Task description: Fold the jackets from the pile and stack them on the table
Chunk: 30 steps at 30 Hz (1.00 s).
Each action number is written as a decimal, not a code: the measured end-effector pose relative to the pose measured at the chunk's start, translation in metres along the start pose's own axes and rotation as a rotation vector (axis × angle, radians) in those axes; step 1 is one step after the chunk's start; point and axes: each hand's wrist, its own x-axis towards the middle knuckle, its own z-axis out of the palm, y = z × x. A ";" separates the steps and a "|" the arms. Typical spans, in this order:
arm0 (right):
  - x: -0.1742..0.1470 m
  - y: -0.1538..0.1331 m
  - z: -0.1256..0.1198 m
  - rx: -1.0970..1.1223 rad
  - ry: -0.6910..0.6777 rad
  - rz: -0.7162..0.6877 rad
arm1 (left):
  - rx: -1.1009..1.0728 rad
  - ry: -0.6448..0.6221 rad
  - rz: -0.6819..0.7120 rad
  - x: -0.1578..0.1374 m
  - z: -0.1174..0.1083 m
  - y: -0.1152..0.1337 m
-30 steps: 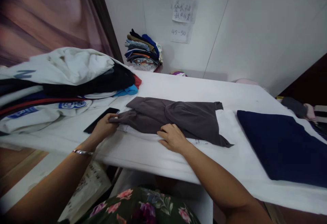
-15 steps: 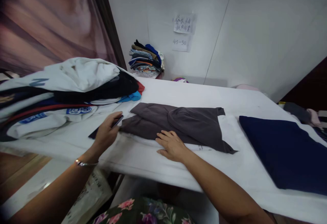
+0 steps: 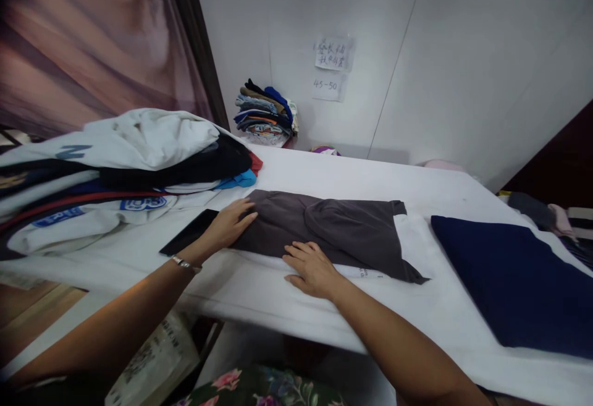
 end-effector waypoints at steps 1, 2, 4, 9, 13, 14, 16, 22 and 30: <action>0.000 0.000 0.000 0.000 0.005 0.000 | 0.046 0.016 0.044 0.009 0.000 0.005; 0.000 0.000 0.001 0.001 0.011 0.000 | 0.094 0.014 0.085 0.018 0.002 0.009; 0.000 0.000 0.000 0.002 0.020 -0.005 | 0.179 -0.037 0.122 0.034 0.012 0.013; 0.000 0.002 -0.001 0.027 0.052 -0.036 | 0.243 -0.210 0.040 0.053 0.045 0.002; 0.000 0.004 -0.001 0.077 0.083 -0.028 | 0.248 -0.186 0.044 0.051 0.054 -0.004; 0.002 0.005 -0.003 0.098 0.093 -0.030 | 0.252 -0.184 0.048 0.051 0.054 -0.005; 0.008 0.009 -0.012 0.125 0.135 -0.042 | 0.263 -0.179 0.051 0.052 0.054 -0.006; 0.041 0.036 -0.058 -0.061 0.271 0.145 | 0.277 -0.152 0.049 0.057 0.058 -0.009; 0.054 0.065 -0.038 -0.254 0.069 0.394 | 0.236 -0.126 0.052 0.059 0.061 -0.016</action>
